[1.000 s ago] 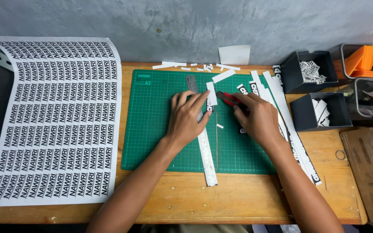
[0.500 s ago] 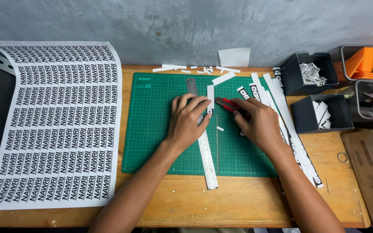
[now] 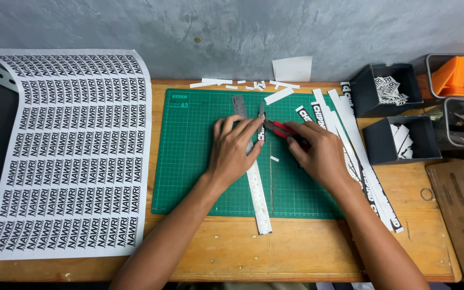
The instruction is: The person uses a metal ruler and a red utility knife to cut individual stickers from a large printed sheet on a green cutting mat. They repeatedly align the ruler, slice along the edge, and separate the cut pieces, which are then placed into a nearby black container.
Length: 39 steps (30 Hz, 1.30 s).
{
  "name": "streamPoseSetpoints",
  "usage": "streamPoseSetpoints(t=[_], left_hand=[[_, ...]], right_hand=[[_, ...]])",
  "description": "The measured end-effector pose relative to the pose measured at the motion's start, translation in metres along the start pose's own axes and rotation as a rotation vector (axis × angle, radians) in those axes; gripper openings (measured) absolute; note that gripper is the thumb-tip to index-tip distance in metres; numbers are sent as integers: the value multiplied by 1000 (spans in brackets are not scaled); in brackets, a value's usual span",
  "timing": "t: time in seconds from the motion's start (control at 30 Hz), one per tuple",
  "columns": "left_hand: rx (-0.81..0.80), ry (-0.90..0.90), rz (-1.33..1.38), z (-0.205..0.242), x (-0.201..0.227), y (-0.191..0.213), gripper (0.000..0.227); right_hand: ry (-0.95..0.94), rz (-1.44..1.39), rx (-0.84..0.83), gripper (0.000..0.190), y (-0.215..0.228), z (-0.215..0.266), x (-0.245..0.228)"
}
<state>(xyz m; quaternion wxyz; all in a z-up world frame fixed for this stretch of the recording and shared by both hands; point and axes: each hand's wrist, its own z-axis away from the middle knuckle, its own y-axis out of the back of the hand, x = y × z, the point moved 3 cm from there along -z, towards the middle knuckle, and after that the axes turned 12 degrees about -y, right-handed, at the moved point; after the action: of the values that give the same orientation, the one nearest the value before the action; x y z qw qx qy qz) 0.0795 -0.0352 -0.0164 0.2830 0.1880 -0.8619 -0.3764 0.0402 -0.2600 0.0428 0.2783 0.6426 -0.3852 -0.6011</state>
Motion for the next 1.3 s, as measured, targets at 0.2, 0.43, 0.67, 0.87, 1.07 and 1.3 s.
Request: streamPoseSetpoints(t=[0.2, 0.43, 0.67, 0.87, 1.07, 1.3], left_hand=[[19, -15, -22, 1, -4, -4, 52], [57, -43, -48, 3, -7, -9, 42], [73, -43, -34, 4, -8, -10, 31], [75, -35, -38, 5, -8, -11, 30], [75, -6, -14, 2, -6, -5, 23], [73, -7, -20, 4, -9, -8, 22]], right_hand=[[47, -6, 15, 36, -3, 1, 1], [46, 37, 21, 38, 0, 1, 7], [-69, 88, -22, 34, 9, 0, 6], [-110, 60, -65, 33, 12, -4, 10], [-142, -73, -155, 35, 6, -6, 1], [-125, -106, -156, 37, -2, -4, 6]])
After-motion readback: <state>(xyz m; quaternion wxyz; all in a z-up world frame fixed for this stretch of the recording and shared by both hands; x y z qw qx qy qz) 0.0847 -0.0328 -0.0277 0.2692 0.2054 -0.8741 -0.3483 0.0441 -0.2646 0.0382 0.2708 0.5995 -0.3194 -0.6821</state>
